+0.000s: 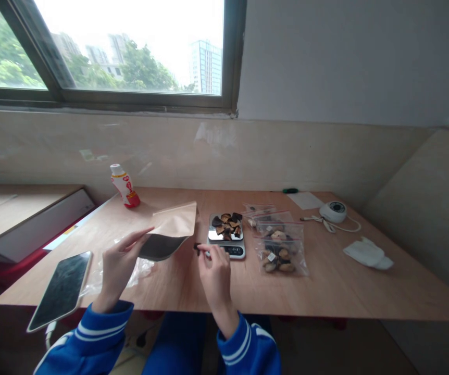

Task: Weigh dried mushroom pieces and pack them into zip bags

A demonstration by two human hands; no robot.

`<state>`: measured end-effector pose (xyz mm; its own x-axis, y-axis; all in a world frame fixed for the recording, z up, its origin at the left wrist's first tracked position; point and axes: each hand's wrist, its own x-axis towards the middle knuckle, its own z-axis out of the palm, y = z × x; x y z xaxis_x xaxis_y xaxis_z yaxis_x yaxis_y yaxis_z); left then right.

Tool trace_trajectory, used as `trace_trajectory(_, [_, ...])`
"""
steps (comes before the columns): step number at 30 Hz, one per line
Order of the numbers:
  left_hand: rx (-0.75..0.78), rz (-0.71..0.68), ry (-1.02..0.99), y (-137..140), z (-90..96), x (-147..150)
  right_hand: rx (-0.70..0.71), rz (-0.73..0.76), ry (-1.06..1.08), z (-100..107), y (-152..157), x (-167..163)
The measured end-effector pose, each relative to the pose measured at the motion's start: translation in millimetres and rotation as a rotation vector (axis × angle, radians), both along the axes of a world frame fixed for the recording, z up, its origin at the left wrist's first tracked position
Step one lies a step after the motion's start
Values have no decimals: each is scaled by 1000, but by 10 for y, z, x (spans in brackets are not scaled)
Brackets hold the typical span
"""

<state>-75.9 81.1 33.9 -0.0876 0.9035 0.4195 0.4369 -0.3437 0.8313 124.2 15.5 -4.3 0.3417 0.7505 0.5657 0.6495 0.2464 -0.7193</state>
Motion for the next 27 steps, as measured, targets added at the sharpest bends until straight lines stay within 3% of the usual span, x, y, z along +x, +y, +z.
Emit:
trace_trajectory(5, [2,2,2,-5,-9,-28,-137,-148,-304,0,425,486])
trace_trajectory(10, [-24,-43,-2,6,-41,-15,-247,-133,-536,2,580,598])
trace_trajectory(15, [-10,-55,18,-3,-44,-22,-111,-192,-310,-27,316,640])
trace_trajectory(18, [-9,-62,25,-4,-42,-15,-49,-176,-215,-144,75,699])
trace_trajectory(24, [-16,-69,38,34,-82,28,-120,-163,-170,-633,-280,787])
trace_trajectory(27, [-17,-84,32,31,-114,58,-166,-161,-162,-759,-344,802])
